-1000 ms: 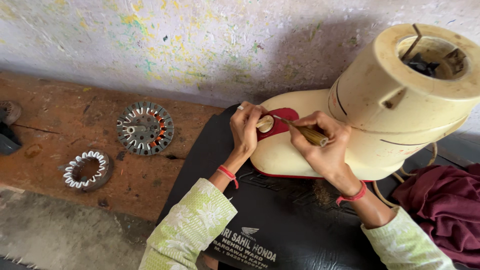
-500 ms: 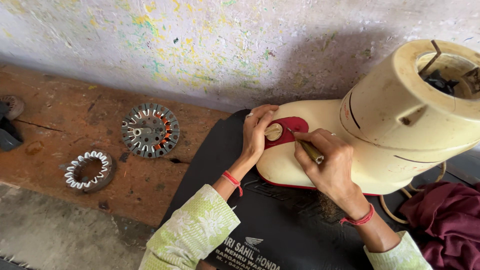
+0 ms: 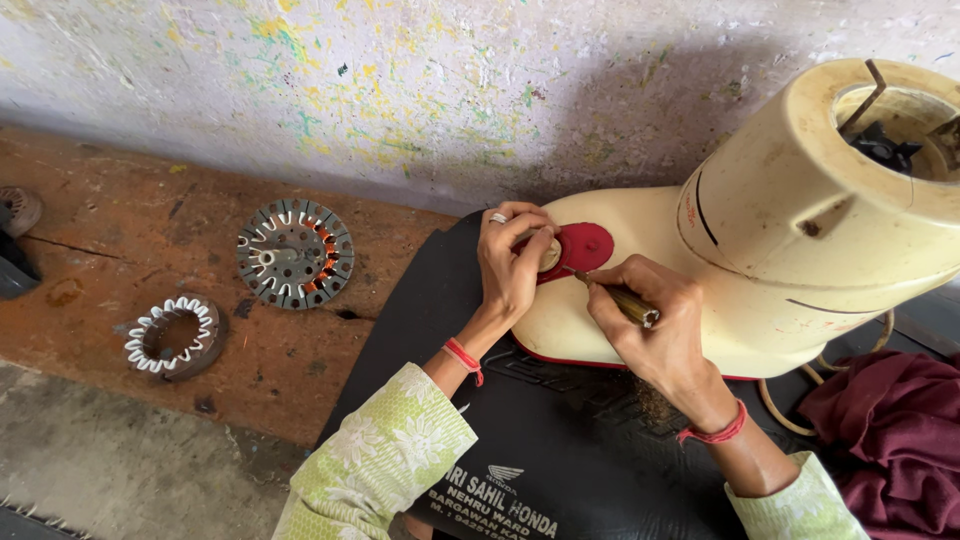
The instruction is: The person uses a screwdriver to scrape residue from the surface of a cream-colored appliance, then wipes the appliance with a maroon cloth. The person rotates the appliance to access different areas while cleaning.
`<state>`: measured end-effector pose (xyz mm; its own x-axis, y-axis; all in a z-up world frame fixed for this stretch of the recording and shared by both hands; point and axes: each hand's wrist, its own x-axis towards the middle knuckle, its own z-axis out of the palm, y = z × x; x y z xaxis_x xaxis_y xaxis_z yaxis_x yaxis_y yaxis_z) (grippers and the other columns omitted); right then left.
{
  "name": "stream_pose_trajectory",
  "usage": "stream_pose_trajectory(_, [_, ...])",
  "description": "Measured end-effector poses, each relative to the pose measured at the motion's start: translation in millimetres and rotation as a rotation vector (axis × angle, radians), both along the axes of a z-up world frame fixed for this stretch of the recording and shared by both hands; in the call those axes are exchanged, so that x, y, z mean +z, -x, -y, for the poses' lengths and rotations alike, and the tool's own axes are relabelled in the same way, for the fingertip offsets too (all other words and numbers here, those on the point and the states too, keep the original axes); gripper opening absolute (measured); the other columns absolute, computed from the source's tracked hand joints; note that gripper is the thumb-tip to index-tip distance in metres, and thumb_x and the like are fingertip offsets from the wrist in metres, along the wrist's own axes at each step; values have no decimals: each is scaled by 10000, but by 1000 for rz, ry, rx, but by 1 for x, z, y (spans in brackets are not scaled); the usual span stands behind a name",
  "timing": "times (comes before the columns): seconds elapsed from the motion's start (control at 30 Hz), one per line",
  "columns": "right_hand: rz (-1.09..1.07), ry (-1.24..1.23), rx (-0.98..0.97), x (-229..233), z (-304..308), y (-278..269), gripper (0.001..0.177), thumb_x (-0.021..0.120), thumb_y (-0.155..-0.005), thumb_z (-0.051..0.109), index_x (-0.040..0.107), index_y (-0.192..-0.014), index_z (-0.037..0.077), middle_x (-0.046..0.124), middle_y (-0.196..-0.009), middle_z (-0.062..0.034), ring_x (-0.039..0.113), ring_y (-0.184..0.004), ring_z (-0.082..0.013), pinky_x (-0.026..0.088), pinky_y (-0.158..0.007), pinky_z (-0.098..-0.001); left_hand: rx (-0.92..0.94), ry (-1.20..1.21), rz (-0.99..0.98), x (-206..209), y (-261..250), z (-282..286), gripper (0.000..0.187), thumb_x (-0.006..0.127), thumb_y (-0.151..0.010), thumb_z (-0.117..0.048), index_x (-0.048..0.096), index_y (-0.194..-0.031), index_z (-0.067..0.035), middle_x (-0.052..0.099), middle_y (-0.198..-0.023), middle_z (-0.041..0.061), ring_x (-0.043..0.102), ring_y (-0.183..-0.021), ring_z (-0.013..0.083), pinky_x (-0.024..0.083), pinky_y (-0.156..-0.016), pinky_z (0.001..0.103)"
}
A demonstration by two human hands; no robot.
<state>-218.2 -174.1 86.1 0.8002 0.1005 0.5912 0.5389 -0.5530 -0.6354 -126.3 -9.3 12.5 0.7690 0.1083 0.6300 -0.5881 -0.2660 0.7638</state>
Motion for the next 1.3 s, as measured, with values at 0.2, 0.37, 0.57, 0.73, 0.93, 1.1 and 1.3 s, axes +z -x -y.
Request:
stream_pose_trajectory(0.2, [189,122,41,1,5,0,103,724,-809,6,728,-912,-5,706,-804,-123,688,-668,-230,531,-616,-328,-30,12,-110,5,8,3,142,714,-846,-190,738,-866,-51,660,-926,79,637,-909,219,534,-812,365])
stream_pose_trajectory(0.37, [255,266,3,0,11,0,180,745,-773,36,738,-953,21,704,-821,-117,689,-712,-286,547,-657,-385,78,12,-358,-5,-13,5,461,623,-908,-424,732,-1168,-59,678,-1136,164,625,-1086,319,469,-944,441])
stream_pose_trajectory(0.57, [262,239,24,5,21,5,252,729,-775,43,753,-1025,16,721,-871,-127,703,-754,-275,567,-701,-381,-43,84,-456,-17,-23,8,673,534,-920,-516,656,-1309,20,651,-1272,227,627,-1194,347,463,-1015,443])
stream_pose_trajectory(0.73, [220,209,29,7,28,5,229,727,-777,38,758,-1002,8,740,-893,-138,721,-782,-282,578,-720,-378,-59,80,-467,-12,-16,15,738,527,-882,-540,641,-1316,45,669,-1227,253,656,-1145,352,485,-989,448])
stream_pose_trajectory(0.93, [123,183,-24,14,37,-3,158,795,-814,76,744,-946,6,741,-889,-134,728,-741,-256,579,-688,-350,-48,-28,-477,-7,-18,40,744,529,-884,-560,634,-1349,12,567,-1313,276,517,-1227,407,394,-1022,523])
stream_pose_trajectory(1.1, [118,225,-9,16,37,-11,218,777,-801,51,743,-1007,-8,730,-922,-131,729,-772,-245,586,-720,-345,-45,-10,-414,-12,-24,44,604,566,-910,-492,671,-1263,-13,561,-1295,252,492,-1211,391,385,-1025,509])
stream_pose_trajectory(1.3, [-18,229,37,16,38,-21,173,778,-808,48,755,-975,14,732,-874,-110,719,-706,-235,564,-665,-345,82,21,-3,-17,-7,39,134,658,-895,-144,730,-900,-31,640,-1087,114,539,-1053,292,448,-929,427])
